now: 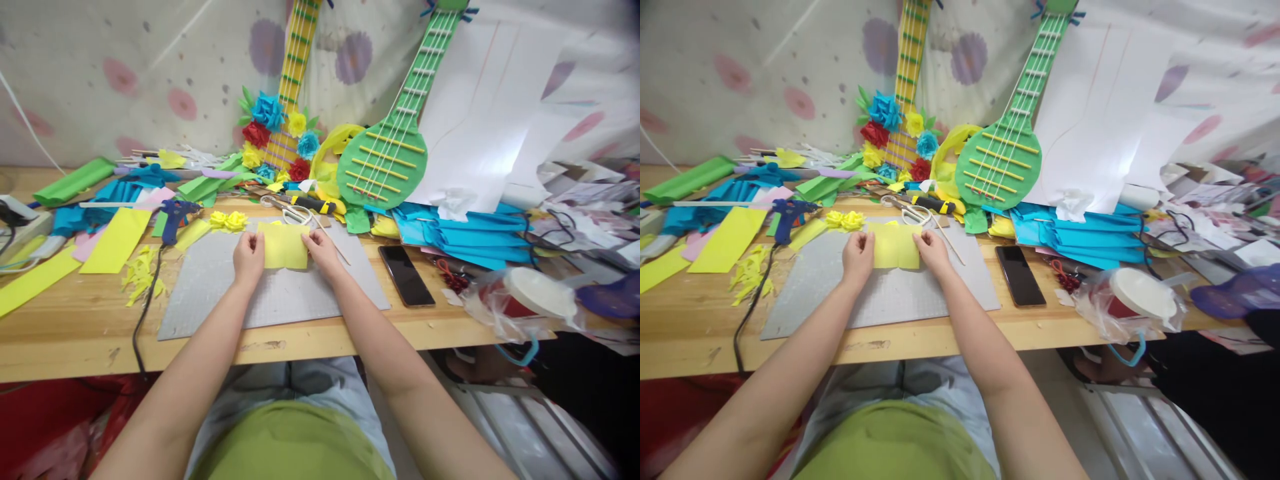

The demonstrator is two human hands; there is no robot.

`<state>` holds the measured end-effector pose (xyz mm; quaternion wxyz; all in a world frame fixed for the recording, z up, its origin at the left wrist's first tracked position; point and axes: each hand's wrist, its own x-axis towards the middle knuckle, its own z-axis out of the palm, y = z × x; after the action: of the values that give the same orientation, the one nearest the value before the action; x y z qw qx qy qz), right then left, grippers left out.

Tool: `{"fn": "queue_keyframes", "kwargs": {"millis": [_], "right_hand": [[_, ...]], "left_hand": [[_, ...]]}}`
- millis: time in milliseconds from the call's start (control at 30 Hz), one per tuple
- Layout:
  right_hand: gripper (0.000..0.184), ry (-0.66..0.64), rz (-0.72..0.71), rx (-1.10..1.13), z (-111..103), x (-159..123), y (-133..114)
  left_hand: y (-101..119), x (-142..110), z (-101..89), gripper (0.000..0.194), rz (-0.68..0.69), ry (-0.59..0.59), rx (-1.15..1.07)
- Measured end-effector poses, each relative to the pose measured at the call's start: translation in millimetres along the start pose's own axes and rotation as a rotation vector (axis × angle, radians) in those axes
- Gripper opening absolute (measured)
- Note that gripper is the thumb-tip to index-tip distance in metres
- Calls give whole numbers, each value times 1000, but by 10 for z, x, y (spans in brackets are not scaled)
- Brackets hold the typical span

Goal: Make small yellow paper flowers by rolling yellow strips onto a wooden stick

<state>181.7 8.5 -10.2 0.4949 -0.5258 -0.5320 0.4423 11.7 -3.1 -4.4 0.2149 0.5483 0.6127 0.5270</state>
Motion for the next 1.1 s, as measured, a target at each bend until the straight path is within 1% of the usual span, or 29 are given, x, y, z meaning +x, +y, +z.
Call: {"fn": "queue_keyframes", "kwargs": {"millis": [133,200,267,333,433,500,667,767,900,967,1033,1100], "right_hand": [[31,5,1,19,41,-23,-21],[31,-10,11,29,59,-19,-11],[29,-1,20,3,56,3,16],[26,61,25,-43,25,38,49],[22,160,20,-60,-54,96,94],[21,190,27,-74,-105,121,113],[19,256,36,-244,-178,128,112],[18,267,33,-333,-205,114,84],[19,257,1,-350,-234,87,41],[20,247,-42,-359,-244,61,17],[22,248,-127,-374,-247,24,-14],[24,264,-225,-395,-243,-19,-46]], "left_hand": [[101,-88,37,26,64,-21,-69],[140,-126,84,25,69,-73,-150],[158,-143,126,24,36,-131,-261],[149,-132,143,23,-15,-124,-353],[92,-85,122,22,-109,-44,-401],[47,-59,102,24,-126,-66,-338],[-10,-46,84,26,-51,-162,-160],[-19,-52,64,25,-14,-201,-101],[-11,-77,16,24,-13,-242,-63],[4,-78,-19,25,-3,-238,-36],[13,-37,-86,25,49,-235,32],[-6,71,-211,24,156,-222,230]]}}
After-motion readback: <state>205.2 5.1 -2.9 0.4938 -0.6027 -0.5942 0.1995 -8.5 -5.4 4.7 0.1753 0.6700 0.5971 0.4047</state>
